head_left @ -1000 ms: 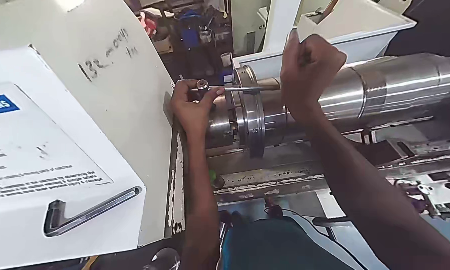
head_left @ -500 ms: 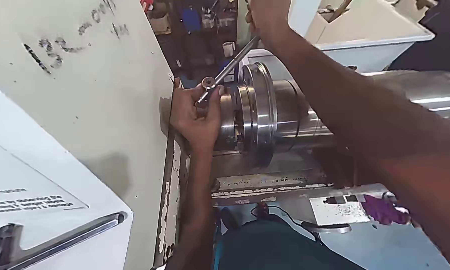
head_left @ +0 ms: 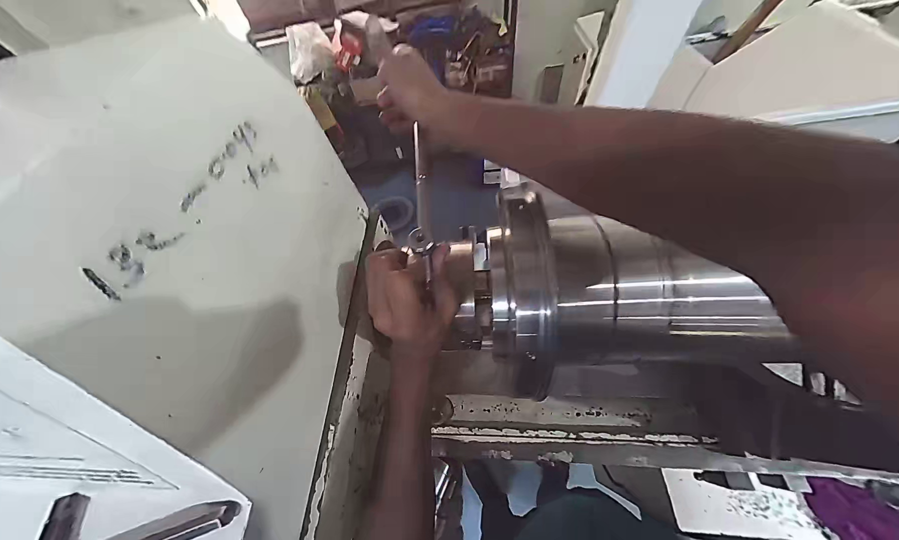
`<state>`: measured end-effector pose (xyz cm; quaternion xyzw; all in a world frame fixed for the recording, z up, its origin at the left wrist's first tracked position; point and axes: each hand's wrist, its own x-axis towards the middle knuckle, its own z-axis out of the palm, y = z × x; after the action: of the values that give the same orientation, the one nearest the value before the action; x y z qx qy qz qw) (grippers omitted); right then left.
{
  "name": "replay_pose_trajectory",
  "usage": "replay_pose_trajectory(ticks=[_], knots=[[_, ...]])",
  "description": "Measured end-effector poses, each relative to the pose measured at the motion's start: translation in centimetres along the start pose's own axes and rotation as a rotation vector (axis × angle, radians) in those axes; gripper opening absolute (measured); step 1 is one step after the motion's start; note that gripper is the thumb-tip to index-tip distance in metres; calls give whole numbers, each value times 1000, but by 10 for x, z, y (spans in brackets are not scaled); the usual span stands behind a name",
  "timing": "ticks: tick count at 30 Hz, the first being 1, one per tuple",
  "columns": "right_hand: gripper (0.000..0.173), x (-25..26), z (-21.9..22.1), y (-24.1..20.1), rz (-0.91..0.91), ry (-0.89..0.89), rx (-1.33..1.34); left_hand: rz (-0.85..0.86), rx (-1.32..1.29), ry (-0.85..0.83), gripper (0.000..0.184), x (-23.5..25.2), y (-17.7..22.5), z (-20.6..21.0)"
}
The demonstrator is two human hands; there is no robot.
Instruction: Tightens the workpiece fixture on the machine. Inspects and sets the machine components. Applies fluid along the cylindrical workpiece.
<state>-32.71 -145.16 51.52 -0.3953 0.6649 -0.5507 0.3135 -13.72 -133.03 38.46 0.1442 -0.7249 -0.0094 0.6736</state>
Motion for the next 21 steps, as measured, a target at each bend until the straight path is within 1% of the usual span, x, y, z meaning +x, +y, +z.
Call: replay_pose_trajectory(ticks=[1,3,5,7,9,10,11,13,15,16,17,18,19,20,21], knots=[[57,-5,-1,1,-13,8,-36,6,36,-1,20,-1,1,1],[57,-18,-2,3,-79,-15,-215,3,103,-3,22,-4,3,-1],[55,-34,-11,-2,-124,-73,-467,-7,130,-12,24,-4,6,-3],[57,-58,-27,-11,-177,-107,-707,-41,126,-41,23,-2,12,-8],[54,-82,-43,-20,-235,-103,-835,-95,122,-58,23,-3,22,-17],[51,-92,-50,-25,-267,-90,-853,-131,123,-80,22,-4,28,-24],[50,-101,-57,-31,-291,-69,-838,-164,121,-90,22,-5,35,-30],[46,-126,-65,-44,-268,4,-713,-214,95,-66,21,-13,46,-42],[36,-164,-66,-53,-279,108,-378,-243,-21,33,19,-23,49,-48],[29,-186,-63,-52,-326,153,-200,-265,-87,92,18,-25,51,-50],[23,-209,-58,-45,-396,162,-68,-292,-152,138,17,-27,55,-54],[22,-233,-50,-33,-461,134,-13,-312,-200,174,16,-29,59,-59],[22,-257,-41,-19,-495,99,-34,-327,-238,189,14,-30,63,-65],[23,-281,-29,-3,-467,64,-107,-339,-259,201,12,-32,67,-72],[26,-302,-19,12,-390,14,-187,-351,-255,210,11,-34,72,-79]])
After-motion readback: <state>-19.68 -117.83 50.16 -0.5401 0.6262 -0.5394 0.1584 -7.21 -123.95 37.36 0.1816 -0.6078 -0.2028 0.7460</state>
